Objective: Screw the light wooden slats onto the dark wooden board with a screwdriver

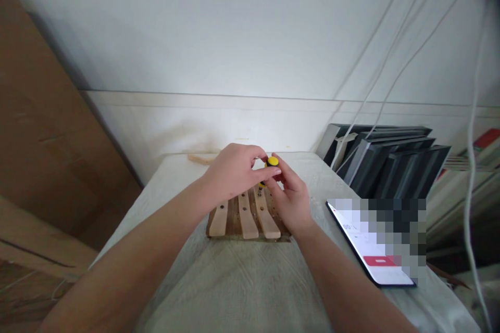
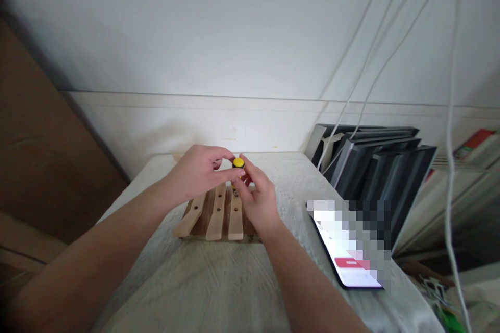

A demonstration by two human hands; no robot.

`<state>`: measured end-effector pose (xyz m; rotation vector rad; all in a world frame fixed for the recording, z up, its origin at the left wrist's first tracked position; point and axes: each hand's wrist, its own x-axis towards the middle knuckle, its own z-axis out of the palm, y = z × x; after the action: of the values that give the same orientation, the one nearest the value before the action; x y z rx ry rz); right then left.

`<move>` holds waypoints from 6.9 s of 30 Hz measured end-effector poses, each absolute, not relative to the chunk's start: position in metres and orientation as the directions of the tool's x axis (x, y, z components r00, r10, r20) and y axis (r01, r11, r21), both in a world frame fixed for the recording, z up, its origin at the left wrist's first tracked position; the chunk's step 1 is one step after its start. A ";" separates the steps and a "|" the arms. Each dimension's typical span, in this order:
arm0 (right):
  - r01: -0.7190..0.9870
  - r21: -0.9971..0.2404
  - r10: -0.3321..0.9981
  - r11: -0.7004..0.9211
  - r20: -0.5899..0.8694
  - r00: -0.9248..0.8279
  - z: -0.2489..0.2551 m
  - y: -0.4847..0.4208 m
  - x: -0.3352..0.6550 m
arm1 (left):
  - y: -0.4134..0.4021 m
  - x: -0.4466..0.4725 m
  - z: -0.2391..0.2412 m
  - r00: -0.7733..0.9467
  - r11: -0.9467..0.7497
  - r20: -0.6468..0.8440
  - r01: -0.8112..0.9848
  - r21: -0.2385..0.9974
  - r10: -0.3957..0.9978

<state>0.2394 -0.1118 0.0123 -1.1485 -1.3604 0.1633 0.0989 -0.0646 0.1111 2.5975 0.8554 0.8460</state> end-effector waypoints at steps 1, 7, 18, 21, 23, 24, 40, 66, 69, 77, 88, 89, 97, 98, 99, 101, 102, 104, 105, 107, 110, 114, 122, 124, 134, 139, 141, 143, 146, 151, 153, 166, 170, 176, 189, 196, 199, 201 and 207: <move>0.517 -0.701 0.676 0.491 0.681 0.281 0.012 -0.111 0.240 | -0.064 0.099 0.111 0.659 -0.788 0.441 0.444 0.426 0.609; 0.570 -0.651 0.649 0.500 0.718 0.251 0.009 -0.111 0.242 | -0.061 0.100 0.104 0.676 -0.806 0.448 0.422 0.416 0.585; 0.615 -0.622 0.630 0.485 0.736 0.247 0.011 -0.113 0.244 | -0.063 0.101 0.105 0.681 -0.821 0.463 0.432 0.373 0.568; 0.612 -0.628 0.634 0.481 0.731 0.251 0.010 -0.113 0.243 | -0.063 0.101 0.104 0.679 -0.822 0.466 0.435 0.368 0.568; 0.616 -0.629 0.637 0.474 0.728 0.253 0.010 -0.112 0.243 | -0.062 0.102 0.103 0.677 -0.817 0.461 0.444 0.367 0.574; 0.616 -0.630 0.640 0.473 0.726 0.251 0.010 -0.112 0.244 | -0.062 0.102 0.103 0.676 -0.815 0.458 0.448 0.367 0.577; 0.612 -0.582 0.616 0.536 0.765 0.188 0.008 -0.107 0.246 | -0.056 0.101 0.099 0.693 -0.844 0.482 0.436 0.311 0.536; 0.478 -0.732 0.721 0.486 0.645 0.254 0.011 -0.101 0.247 | -0.049 0.111 0.086 0.546 -0.753 0.527 0.548 0.364 0.651; 0.523 -0.696 0.700 0.491 0.673 0.239 0.012 -0.102 0.249 | -0.051 0.112 0.086 0.589 -0.789 0.530 0.515 0.335 0.610; 0.623 -0.623 0.660 0.473 0.719 0.218 0.012 -0.103 0.248 | -0.052 0.112 0.086 0.615 -0.815 0.544 0.507 0.280 0.570; 0.536 -0.697 0.750 0.477 0.640 0.165 0.021 -0.110 0.253 | -0.052 0.113 0.086 0.689 -0.844 0.489 0.459 0.277 0.536; 0.523 -0.710 0.761 0.471 0.627 0.166 0.021 -0.110 0.254 | -0.052 0.113 0.086 0.687 -0.841 0.485 0.460 0.286 0.541; 0.548 -0.717 0.765 0.430 0.612 0.201 0.017 -0.103 0.250 | -0.053 0.116 0.081 0.536 -0.761 0.550 0.541 0.359 0.641; 0.561 -0.714 0.760 0.419 0.614 0.214 0.016 -0.102 0.249 | -0.053 0.117 0.079 0.522 -0.755 0.558 0.545 0.364 0.646; 0.574 -0.708 0.752 0.412 0.620 0.224 0.016 -0.101 0.249 | -0.053 0.118 0.078 0.511 -0.752 0.565 0.548 0.367 0.648; 0.595 -0.691 0.733 0.411 0.638 0.235 0.015 -0.101 0.249 | -0.053 0.119 0.077 0.504 -0.754 0.574 0.543 0.370 0.645; 0.601 -0.681 0.725 0.418 0.648 0.231 0.016 -0.102 0.250 | -0.053 0.119 0.077 0.512 -0.761 0.576 0.533 0.369 0.638; 0.603 -0.664 0.727 0.442 0.659 0.193 0.017 -0.104 0.250 | -0.053 0.119 0.078 0.548 -0.784 0.566 0.501 0.367 0.615; 0.599 -0.660 0.737 0.454 0.655 0.164 0.018 -0.106 0.250 | -0.053 0.118 0.079 0.575 -0.795 0.551 0.481 0.369 0.604; 0.591 -0.662 0.763 0.461 0.636 0.117 0.020 -0.108 0.251 | -0.053 0.117 0.081 0.624 -0.806 0.512 0.443 0.392 0.591; 0.594 -0.673 0.782 0.440 0.612 0.115 0.022 -0.108 0.251 | -0.051 0.116 0.081 0.634 -0.792 0.479 0.432 0.432 0.607; 0.603 -0.687 0.779 0.406 0.605 0.165 0.019 -0.105 0.252 | -0.047 0.115 0.079 0.565 -0.769 0.521 0.467 0.436 0.639; 0.636 -0.674 0.763 0.376 0.615 0.200 0.016 -0.103 0.253 | -0.046 0.115 0.080 0.720 -0.812 0.416 0.363 0.458 0.556; 0.636 -0.658 0.770 0.403 0.619 0.152 0.017 -0.105 0.253 | -0.047 0.115 0.080 0.730 -0.815 0.406 0.361 0.454 0.549; 0.625 -0.684 0.782 0.377 0.596 0.180 0.017 -0.102 0.255 | -0.045 0.115 0.079 0.607 -0.785 0.500 0.430 0.446 0.617; 0.614 -0.706 0.790 0.352 0.576 0.209 0.014 -0.099 0.257 | -0.046 0.115 0.078 0.579 -0.753 0.486 0.450 0.480 0.655; 0.611 -0.712 0.797 0.345 0.566 0.210 0.014 -0.099 0.257 | -0.048 0.115 0.078 0.586 -0.756 0.482 0.450 0.475 0.652; 0.618 -0.710 0.803 0.338 0.560 0.204 0.014 -0.100 0.257 | -0.049 0.116 0.079 0.603 -0.767 0.479 0.442 0.464 0.638; 0.647 -0.681 0.809 0.343 0.564 0.166 0.016 -0.103 0.257 | -0.050 0.117 0.079 0.636 -0.785 0.467 0.434 0.442 0.615; 0.624 -0.699 0.842 0.349 0.527 0.119 0.023 -0.109 0.258 | -0.047 0.117 0.077 0.678 -0.801 0.435 0.435 0.412 0.592; 0.615 -0.712 0.852 0.339 0.510 0.121 0.025 -0.109 0.259 | -0.045 0.116 0.077 0.686 -0.800 0.421 0.444 0.404 0.593; 0.479 -0.798 0.871 0.366 0.475 0.127 0.016 -0.104 0.261 | -0.052 0.117 0.082 0.625 -0.749 0.422 0.602 0.275 0.657; 0.454 -0.805 0.869 0.381 0.480 0.121 0.017 -0.104 0.261 | -0.054 0.118 0.082 0.607 -0.728 0.415 0.634 0.261 0.678; 0.530 -0.766 0.861 0.363 0.494 0.124 0.019 -0.106 0.262 | -0.053 0.118 0.084 0.650 -0.748 0.376 0.617 0.245 0.660; 0.489 -0.808 0.883 0.328 0.446 0.144 0.023 -0.105 0.266 | -0.051 0.121 0.076 0.628 -0.747 0.405 0.578 0.328 0.664; 0.502 -0.790 0.891 0.353 0.447 0.077 0.022 -0.105 0.267 | -0.056 0.116 0.088 0.631 -0.723 0.356 0.621 0.302 0.690; 0.436 -0.835 0.896 0.336 0.426 0.128 0.018 -0.102 0.268 | -0.052 0.109 0.093 0.669 -0.697 0.197 0.677 0.237 0.717; 0.385 -0.861 0.883 0.333 0.427 0.192 0.016 -0.100 0.268 | -0.048 0.105 0.094 0.767 -0.754 0.024 0.624 0.207 0.641; 0.396 -0.862 0.876 0.316 0.425 0.228 0.012 -0.096 0.269 | -0.046 0.103 0.083 0.844 -0.828 -0.205 0.531 0.181 0.496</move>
<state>0.2694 -0.0962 0.0121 -1.2820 -1.3739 0.5020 0.1032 -0.0457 0.0830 2.7917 0.7885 -0.2189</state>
